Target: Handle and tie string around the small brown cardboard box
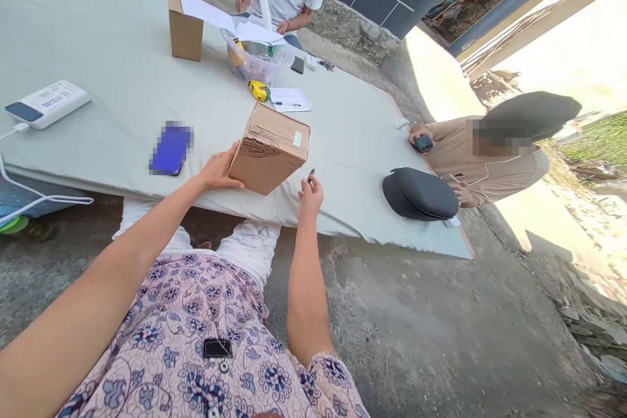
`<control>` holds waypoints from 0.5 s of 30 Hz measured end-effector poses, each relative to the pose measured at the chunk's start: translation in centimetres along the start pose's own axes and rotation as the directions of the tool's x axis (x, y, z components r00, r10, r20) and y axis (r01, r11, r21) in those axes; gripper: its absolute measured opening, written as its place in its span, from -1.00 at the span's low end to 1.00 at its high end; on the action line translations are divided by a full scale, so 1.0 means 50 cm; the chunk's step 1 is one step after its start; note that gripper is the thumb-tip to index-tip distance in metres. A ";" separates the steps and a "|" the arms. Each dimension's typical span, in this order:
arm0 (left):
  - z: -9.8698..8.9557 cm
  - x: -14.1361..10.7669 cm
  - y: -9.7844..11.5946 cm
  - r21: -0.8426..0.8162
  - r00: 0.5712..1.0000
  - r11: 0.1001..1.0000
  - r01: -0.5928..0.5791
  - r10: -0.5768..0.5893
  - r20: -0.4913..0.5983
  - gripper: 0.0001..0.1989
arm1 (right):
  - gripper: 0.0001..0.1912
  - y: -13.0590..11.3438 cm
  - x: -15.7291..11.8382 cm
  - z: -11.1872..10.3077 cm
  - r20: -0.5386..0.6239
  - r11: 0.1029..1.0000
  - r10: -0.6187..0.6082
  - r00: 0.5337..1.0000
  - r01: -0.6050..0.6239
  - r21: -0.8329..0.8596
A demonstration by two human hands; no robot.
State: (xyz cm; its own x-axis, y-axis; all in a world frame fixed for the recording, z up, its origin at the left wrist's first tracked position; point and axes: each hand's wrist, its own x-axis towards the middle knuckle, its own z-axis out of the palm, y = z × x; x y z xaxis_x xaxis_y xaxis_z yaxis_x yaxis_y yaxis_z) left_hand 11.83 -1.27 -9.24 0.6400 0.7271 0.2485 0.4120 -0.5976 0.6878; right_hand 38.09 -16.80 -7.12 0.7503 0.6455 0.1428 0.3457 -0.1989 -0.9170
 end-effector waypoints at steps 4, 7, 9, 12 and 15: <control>-0.001 -0.009 0.010 0.006 0.999 1.000 -0.019 0.018 0.035 0.25 | -0.43 -0.074 -0.046 -0.047 -0.137 0.919 -0.120 0.983 0.162 0.359; 0.002 -0.013 0.011 0.003 0.998 0.998 -0.065 0.065 0.027 0.13 | -0.61 -0.140 -0.100 -0.043 -0.261 0.835 -0.323 0.910 0.404 0.375; 0.004 -0.015 0.012 0.003 0.997 0.997 -0.079 0.079 0.008 0.09 | -0.77 -0.180 -0.139 -0.016 -0.298 0.787 -0.423 0.856 0.510 0.347; 0.005 -0.020 0.016 0.021 0.997 0.996 -0.082 0.082 -0.005 0.03 | -0.81 -0.225 -0.185 0.040 -0.158 0.762 -0.543 0.825 0.563 0.320; 0.008 -0.023 0.022 0.059 0.997 0.996 -0.073 0.073 -0.012 -0.01 | -0.78 -0.250 -0.208 0.084 -0.049 0.731 -0.640 0.767 0.626 0.272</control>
State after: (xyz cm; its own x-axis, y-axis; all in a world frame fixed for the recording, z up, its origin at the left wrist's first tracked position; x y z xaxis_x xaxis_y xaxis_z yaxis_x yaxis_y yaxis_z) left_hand 11.79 -2.90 -9.04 0.6606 0.6853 0.3065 0.4019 -0.6677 0.6266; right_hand 23.58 -17.94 1.31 0.3819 0.5866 0.7141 0.5692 0.4595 -0.6818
